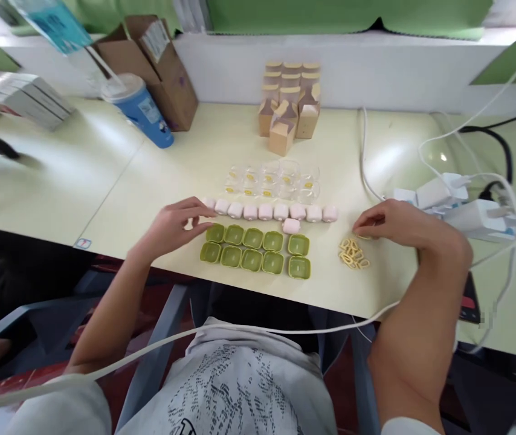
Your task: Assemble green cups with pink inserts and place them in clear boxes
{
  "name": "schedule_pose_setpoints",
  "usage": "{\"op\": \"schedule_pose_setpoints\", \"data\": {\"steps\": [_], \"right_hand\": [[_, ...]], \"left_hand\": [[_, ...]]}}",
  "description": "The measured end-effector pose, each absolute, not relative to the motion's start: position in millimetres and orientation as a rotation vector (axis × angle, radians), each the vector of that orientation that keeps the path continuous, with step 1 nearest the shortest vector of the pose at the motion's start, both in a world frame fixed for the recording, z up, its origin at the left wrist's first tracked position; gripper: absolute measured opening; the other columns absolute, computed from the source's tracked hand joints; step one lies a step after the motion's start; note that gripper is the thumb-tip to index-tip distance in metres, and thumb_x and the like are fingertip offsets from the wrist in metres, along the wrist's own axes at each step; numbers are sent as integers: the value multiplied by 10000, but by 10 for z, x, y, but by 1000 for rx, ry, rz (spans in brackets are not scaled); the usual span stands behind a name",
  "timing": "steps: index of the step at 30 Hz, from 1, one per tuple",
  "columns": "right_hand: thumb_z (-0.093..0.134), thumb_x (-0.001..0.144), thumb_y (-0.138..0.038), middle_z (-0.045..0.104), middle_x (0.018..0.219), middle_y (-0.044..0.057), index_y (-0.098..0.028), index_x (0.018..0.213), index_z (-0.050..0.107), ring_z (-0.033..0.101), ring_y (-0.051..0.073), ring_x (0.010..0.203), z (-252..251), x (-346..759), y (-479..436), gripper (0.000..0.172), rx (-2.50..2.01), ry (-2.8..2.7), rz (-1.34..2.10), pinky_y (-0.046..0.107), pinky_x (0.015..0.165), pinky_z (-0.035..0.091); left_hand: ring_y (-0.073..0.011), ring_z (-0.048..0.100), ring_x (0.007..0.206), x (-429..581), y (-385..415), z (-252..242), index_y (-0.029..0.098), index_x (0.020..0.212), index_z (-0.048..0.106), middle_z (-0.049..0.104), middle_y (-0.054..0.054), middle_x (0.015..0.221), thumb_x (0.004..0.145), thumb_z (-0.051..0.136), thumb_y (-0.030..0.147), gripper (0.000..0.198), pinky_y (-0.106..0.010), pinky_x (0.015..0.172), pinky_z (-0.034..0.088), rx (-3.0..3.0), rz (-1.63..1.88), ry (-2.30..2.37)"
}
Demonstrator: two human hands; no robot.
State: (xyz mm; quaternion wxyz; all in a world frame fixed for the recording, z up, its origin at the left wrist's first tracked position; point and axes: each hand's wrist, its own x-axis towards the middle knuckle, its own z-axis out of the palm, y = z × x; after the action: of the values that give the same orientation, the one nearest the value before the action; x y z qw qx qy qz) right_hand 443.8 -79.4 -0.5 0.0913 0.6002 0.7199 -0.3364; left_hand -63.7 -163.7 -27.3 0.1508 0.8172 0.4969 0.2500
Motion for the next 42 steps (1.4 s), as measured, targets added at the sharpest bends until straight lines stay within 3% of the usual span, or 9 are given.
{"op": "schedule_pose_setpoints", "data": {"steps": [6,11,15,17,24,28,32,36,42], "right_hand": [[793,745,-535,886,935,102,-269,893,929,782,353,929,-62,4470,-767,333,1870,2173,-1080,489,911,569],[737,930,-305,802,816,98,-292,986,879,647,226,718,120,4319,-927,153,2447,2399,-943,434,794,515],[686,963,-315,705,741,57,-268,1062,829,529,188,594,126,4223,-949,180,2564,2543,-1130,434,690,456],[737,934,-334,732,794,73,-274,1037,819,605,211,640,100,4196,-945,145,2506,2662,-1158,449,723,490],[875,865,-308,780,899,108,-332,922,790,818,316,827,534,3820,-965,106,2860,2860,-1031,522,829,665],[928,852,-258,849,867,87,-225,943,868,837,265,777,1155,3374,-917,114,2566,3371,-714,465,849,726],[900,926,-200,872,952,42,-243,935,850,883,269,881,1506,2936,-714,66,2074,3690,-1029,467,886,764],[862,940,-154,885,1007,0,-293,945,859,853,245,916,1436,2704,-570,139,1828,3696,-702,463,922,747],[812,985,-190,876,999,5,-330,982,860,779,272,944,1097,2683,-442,147,1709,3708,-283,511,892,687]], "left_hand": [[-192,743,816,-508,-1540,-247,261,1131,885,853,-53,1199,1063,729,294,173,-341,744,476,2509,285,1543],[-260,749,871,-490,-1500,-192,259,977,855,854,-69,1066,1041,630,223,237,-369,677,393,2499,145,1551],[-238,702,777,-568,-1591,53,256,958,768,830,-71,977,1019,636,259,146,-378,692,449,2440,459,1611],[-205,685,732,-561,-1588,240,256,1021,690,815,-54,953,1003,677,263,23,-372,732,526,2304,733,1633],[-163,745,872,-60,-809,689,230,894,478,636,-25,926,912,724,110,274,-285,708,676,1903,1089,1183],[-170,803,868,253,-339,809,208,1032,602,659,-13,965,901,822,87,284,-415,880,766,1605,1059,1060],[-217,872,977,464,-189,893,184,1257,768,779,-71,1065,894,925,182,396,-432,1014,761,1550,970,798],[-235,883,1061,499,-192,936,172,1247,832,848,-100,1216,803,984,155,470,-425,1057,748,1552,1040,744],[-306,889,1090,380,-176,935,191,1230,860,884,-94,1168,781,1020,184,477,-466,972,782,1615,1010,710]]}}
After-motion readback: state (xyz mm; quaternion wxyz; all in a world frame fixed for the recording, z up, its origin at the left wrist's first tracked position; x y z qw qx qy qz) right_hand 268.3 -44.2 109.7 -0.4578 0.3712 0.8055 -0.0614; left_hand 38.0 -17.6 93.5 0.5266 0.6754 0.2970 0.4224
